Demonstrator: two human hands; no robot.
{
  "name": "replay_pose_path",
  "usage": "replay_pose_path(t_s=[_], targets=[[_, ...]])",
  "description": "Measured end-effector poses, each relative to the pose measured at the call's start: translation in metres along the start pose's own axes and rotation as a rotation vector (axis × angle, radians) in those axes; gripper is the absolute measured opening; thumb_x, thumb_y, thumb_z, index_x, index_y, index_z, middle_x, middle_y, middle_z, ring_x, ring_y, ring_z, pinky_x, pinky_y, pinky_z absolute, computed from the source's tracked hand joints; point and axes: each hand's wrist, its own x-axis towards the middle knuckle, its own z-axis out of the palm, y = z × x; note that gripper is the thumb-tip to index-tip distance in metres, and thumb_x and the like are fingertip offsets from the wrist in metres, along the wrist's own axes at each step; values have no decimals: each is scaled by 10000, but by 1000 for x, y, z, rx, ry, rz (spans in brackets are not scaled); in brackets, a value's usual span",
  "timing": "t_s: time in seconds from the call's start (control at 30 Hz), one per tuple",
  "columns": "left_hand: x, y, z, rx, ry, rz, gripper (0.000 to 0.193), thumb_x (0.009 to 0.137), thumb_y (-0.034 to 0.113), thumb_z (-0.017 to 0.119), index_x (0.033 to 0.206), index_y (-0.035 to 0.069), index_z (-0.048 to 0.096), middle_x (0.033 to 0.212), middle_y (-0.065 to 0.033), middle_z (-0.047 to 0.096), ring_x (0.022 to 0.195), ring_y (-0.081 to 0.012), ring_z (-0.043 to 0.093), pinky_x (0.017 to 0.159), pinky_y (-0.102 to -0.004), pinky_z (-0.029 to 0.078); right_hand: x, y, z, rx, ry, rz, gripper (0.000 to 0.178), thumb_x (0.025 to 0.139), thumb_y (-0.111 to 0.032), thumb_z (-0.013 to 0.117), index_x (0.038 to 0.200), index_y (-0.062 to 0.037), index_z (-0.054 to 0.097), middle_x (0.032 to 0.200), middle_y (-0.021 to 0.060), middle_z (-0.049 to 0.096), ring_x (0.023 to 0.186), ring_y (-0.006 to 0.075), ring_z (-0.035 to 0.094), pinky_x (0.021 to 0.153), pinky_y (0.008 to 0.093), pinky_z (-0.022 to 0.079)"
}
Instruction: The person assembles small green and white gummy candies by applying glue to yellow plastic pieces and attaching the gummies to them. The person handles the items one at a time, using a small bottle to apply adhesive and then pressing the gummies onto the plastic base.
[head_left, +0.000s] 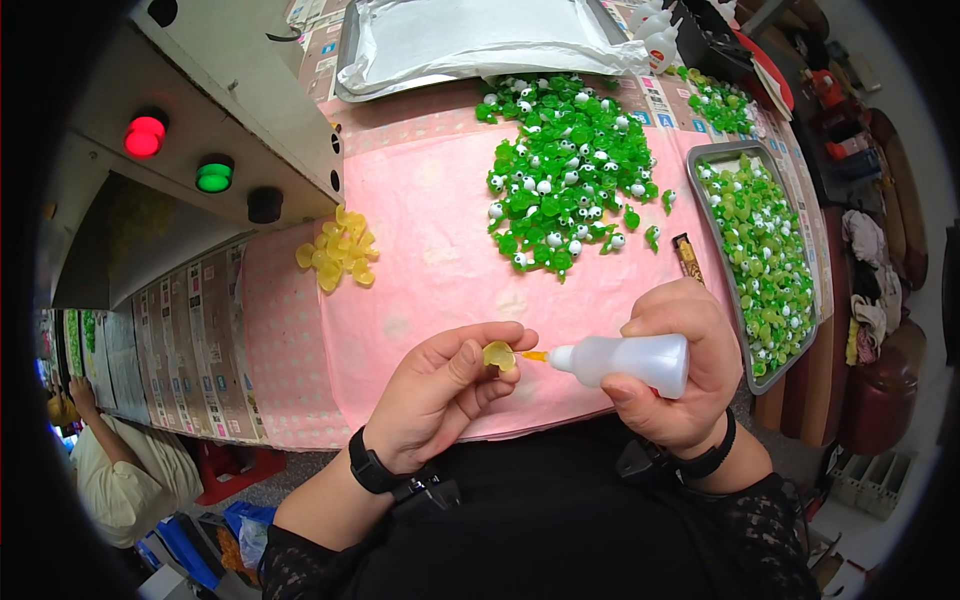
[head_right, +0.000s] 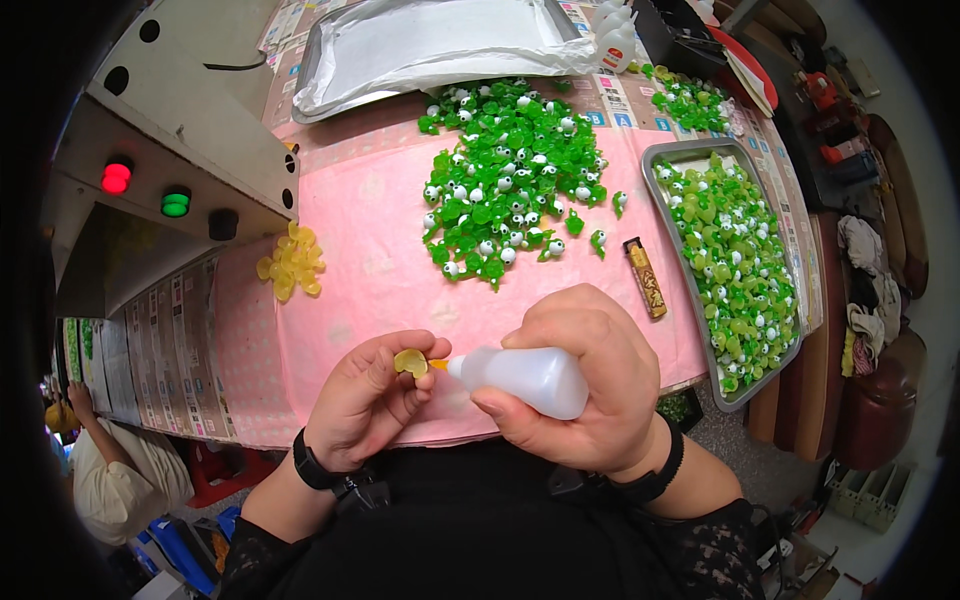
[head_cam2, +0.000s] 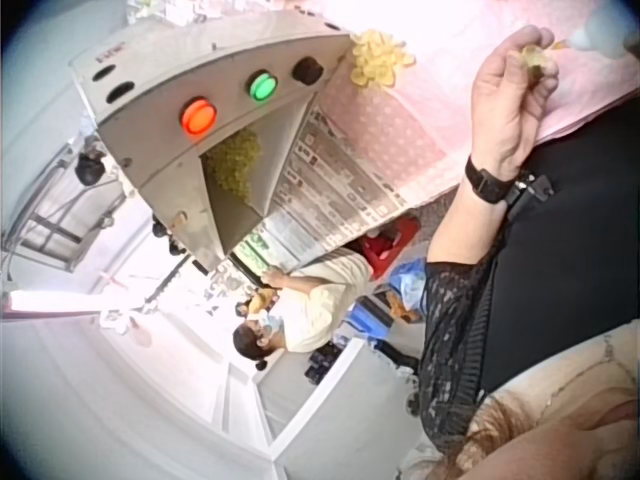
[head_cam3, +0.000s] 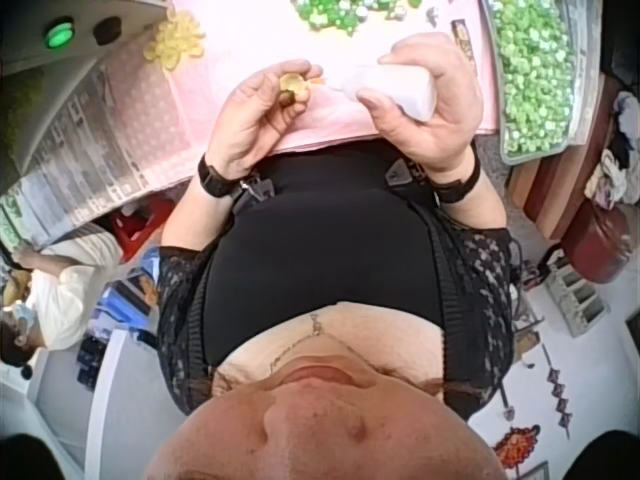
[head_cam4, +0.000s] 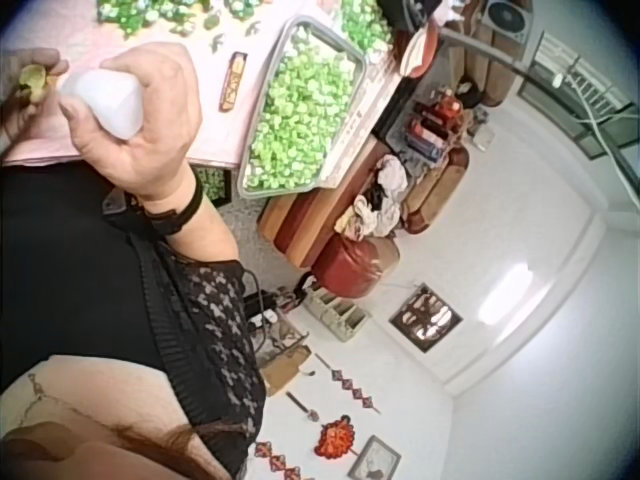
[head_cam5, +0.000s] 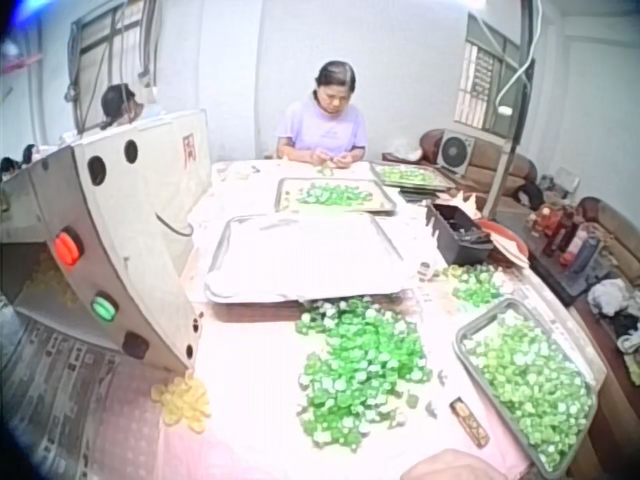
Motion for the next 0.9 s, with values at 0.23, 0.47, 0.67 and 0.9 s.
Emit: replay_pose_path(t_s=[0.23, 0.47, 0.67, 0.9], targets=[[1, 0, 2, -56, 30, -17, 430, 979, 245, 573, 1296, -38, 511, 1300, -189, 564, 985, -166, 649, 893, -282, 555, 0, 0, 3, 56, -5, 31, 325, 722, -124, 815, 941, -7, 605, 831, 114, 610, 719, 228, 591, 629, 316, 476], [1, -1, 1, -56, 31, -16, 428, 981, 244, 569, 1296, -39, 509, 1299, -183, 565, 986, -163, 646, 892, -281, 555, -4, 4, 6, 88, 17, 83, 347, 734, -137, 814, 966, -5, 592, 843, 112, 601, 730, 217, 577, 654, 314, 470], [1, -2, -2, -47, 11, 1, 418, 996, 246, 542, 1307, -31, 504, 1283, -168, 572, 1000, -154, 636, 907, -278, 545, -16, 17, 0, 256, 74, 159, 396, 759, -138, 812, 1035, -7, 559, 919, 101, 564, 808, 172, 550, 719, 288, 456], [-1, 12, -8, -3, 15, 100, 405, 1010, 229, 525, 1339, -5, 489, 1306, -163, 563, 1055, -158, 623, 956, -288, 517, -22, 22, -1, 232, -113, 227, 403, 752, -32, 757, 1121, -11, 595, 978, 110, 584, 886, 206, 581, 779, 300, 472]])
